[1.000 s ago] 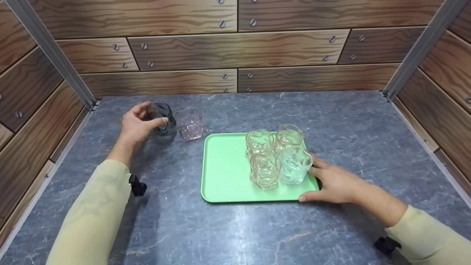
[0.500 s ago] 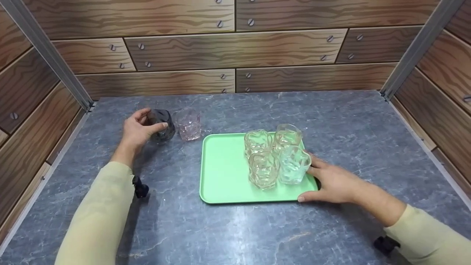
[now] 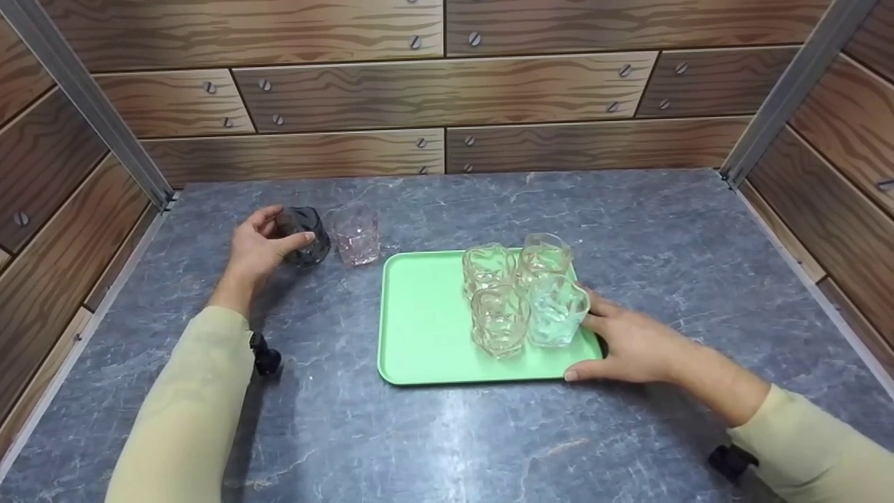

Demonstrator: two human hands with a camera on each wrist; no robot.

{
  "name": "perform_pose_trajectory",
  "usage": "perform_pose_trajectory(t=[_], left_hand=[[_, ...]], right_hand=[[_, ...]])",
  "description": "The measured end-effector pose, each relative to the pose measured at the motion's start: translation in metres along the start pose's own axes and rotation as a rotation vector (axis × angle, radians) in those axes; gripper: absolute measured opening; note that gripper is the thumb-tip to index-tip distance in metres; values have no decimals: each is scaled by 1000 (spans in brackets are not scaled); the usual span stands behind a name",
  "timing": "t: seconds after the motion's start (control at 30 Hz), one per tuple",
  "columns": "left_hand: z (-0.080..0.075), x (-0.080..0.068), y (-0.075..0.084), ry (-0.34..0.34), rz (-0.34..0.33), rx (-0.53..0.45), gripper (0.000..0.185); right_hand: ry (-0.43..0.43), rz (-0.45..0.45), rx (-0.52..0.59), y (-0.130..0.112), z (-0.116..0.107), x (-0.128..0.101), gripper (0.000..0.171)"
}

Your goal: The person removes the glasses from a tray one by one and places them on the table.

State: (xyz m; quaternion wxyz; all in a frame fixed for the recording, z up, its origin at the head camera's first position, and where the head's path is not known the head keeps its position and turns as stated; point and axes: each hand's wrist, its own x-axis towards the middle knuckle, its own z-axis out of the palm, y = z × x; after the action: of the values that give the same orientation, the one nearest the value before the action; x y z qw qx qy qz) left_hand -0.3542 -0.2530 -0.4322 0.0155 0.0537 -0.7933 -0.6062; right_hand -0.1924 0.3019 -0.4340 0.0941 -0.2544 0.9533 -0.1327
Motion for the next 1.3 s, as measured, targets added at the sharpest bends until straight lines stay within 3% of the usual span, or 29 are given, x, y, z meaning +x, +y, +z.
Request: perform_pose_trajectory(t=[0.4,0.67,0.87,1.03,1.17,1.3], left_hand=[[-4,-1,-1,-60,12,33,90],[-15,-7,9,-87,-14,117,108],[-26,-21,28,-50,63,170,102],[-25,-39,48,-43,149,187,98],[-17,-55,65,-52,228,174,92],[2,-72,80,-78,288,67,84]], right_hand=[[0,7,-9,-1,0,1,109],[3,10,-1,1,2,2,109],[11,4,0,1,1,1,108],[18,-19,-4,0,0,0,105],[22,-22,-9,0,1,0,105],[15,-15,-9,0,0,0,106]])
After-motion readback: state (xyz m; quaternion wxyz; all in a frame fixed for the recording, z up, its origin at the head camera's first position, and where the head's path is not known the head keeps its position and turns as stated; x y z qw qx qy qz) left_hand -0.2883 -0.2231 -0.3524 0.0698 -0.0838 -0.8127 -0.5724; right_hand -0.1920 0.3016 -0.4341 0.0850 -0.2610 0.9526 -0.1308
